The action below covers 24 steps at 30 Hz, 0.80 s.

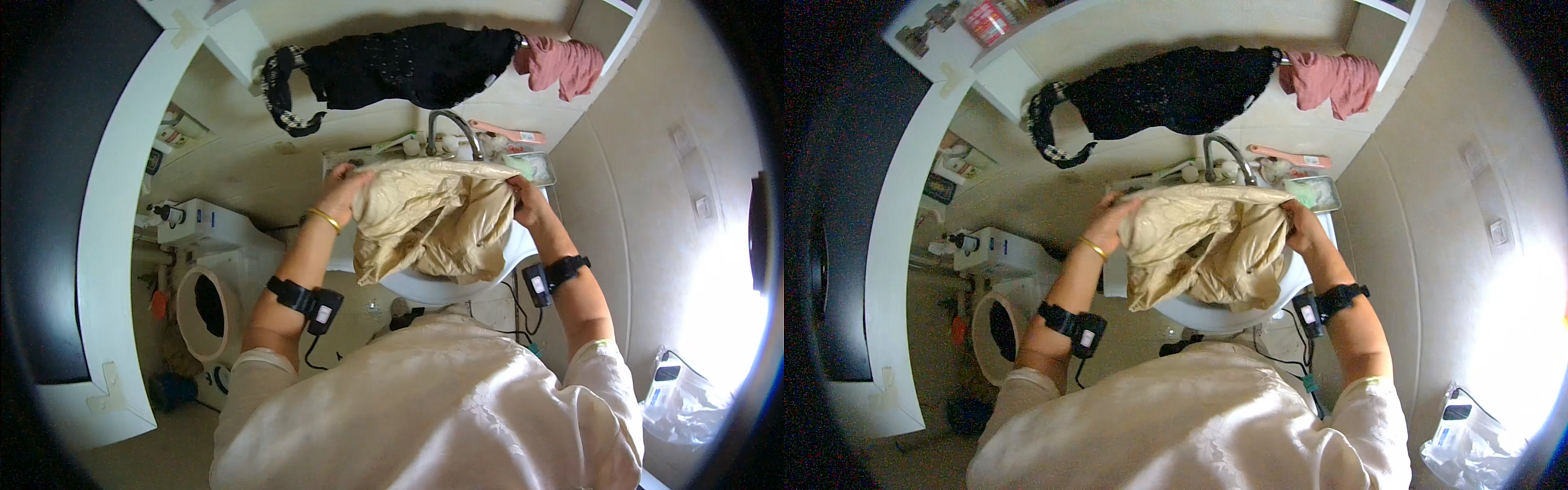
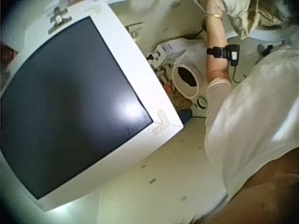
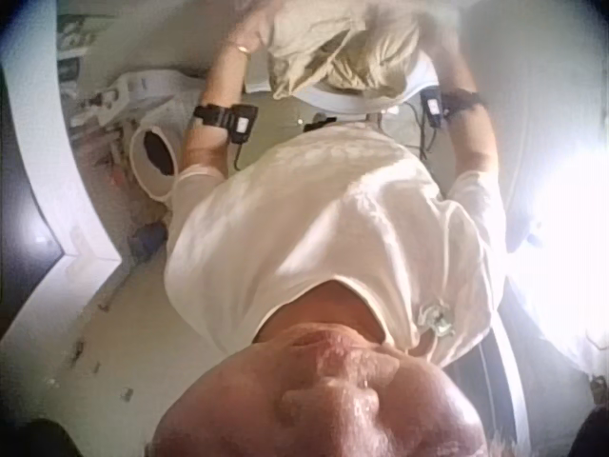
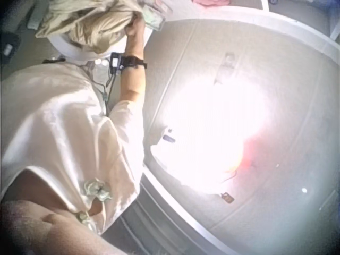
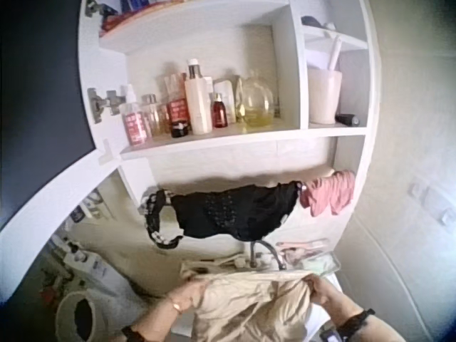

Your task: The person washes a beige garment by hand in a sink, scrubbing the fabric with soap and rinsing it under the faucet before drying their hands on a towel.

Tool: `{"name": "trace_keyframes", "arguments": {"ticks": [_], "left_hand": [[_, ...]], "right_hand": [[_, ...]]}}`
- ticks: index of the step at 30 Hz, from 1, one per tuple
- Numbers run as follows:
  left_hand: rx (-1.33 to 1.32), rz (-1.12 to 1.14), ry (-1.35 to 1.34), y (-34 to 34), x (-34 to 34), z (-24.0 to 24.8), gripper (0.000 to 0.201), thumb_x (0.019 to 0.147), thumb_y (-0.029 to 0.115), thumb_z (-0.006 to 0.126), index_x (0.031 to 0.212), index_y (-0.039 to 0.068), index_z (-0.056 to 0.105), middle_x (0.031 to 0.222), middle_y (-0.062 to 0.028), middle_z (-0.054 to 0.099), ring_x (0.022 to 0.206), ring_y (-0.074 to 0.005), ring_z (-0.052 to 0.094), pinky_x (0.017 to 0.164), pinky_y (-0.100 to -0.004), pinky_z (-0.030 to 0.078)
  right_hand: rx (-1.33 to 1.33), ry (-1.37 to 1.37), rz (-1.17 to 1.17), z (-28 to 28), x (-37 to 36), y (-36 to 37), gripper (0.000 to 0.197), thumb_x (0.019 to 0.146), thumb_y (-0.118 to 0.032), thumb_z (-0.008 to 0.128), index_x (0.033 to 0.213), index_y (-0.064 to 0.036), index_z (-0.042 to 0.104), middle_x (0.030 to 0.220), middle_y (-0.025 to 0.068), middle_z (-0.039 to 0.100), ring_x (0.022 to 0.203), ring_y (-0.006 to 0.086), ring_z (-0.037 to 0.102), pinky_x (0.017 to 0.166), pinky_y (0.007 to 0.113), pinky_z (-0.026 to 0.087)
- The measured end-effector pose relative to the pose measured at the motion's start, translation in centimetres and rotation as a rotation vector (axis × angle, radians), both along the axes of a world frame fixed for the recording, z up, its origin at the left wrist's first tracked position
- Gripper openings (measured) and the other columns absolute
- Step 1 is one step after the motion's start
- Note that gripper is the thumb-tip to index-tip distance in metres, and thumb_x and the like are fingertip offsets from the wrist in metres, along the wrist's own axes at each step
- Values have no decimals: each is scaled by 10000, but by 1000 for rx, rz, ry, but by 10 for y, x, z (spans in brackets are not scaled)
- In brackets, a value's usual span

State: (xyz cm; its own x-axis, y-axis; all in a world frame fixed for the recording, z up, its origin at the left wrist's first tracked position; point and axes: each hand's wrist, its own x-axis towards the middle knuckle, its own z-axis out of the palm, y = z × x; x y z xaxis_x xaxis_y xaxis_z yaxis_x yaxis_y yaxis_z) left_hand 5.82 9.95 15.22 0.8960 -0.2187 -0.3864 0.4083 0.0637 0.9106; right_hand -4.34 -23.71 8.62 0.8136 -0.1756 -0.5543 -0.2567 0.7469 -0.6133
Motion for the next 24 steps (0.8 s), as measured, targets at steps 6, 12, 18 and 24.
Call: {"name": "trace_keyframes", "arguments": {"ticks": [6,12,18,24], "left_hand": [[634,-345,-560,-51,-30,-116,337,754,216,624,1043,64,540,1034,-164,587,913,-303,572,786,-361,447],[1105,-1136,-361,-107,-47,-103,669,788,90,538,1377,118,223,1440,-80,192,1317,-250,212,1057,-342,242],[1238,-1315,-168,-125,-10,-163,796,780,133,558,1391,27,58,1455,-137,72,1329,-271,155,1070,-333,217],[1275,-1366,2,-138,6,-197,709,786,157,565,1364,26,176,1341,-198,334,1218,-329,351,1008,-383,301]], "right_hand": [[-1038,-59,311,-67,-8,35,406,826,-155,457,1220,-63,442,1135,173,520,989,343,531,871,405,440],[-1644,2,1041,-51,-23,82,602,794,-344,533,1344,-257,306,1394,147,260,1251,405,266,1013,499,251],[-1454,113,1431,-54,7,74,671,824,-442,449,1399,-285,140,1463,128,43,1315,380,139,1043,474,195],[-1376,130,1512,-61,26,64,676,823,-478,410,1400,-225,164,1463,128,39,1327,336,133,1070,423,141]]}}
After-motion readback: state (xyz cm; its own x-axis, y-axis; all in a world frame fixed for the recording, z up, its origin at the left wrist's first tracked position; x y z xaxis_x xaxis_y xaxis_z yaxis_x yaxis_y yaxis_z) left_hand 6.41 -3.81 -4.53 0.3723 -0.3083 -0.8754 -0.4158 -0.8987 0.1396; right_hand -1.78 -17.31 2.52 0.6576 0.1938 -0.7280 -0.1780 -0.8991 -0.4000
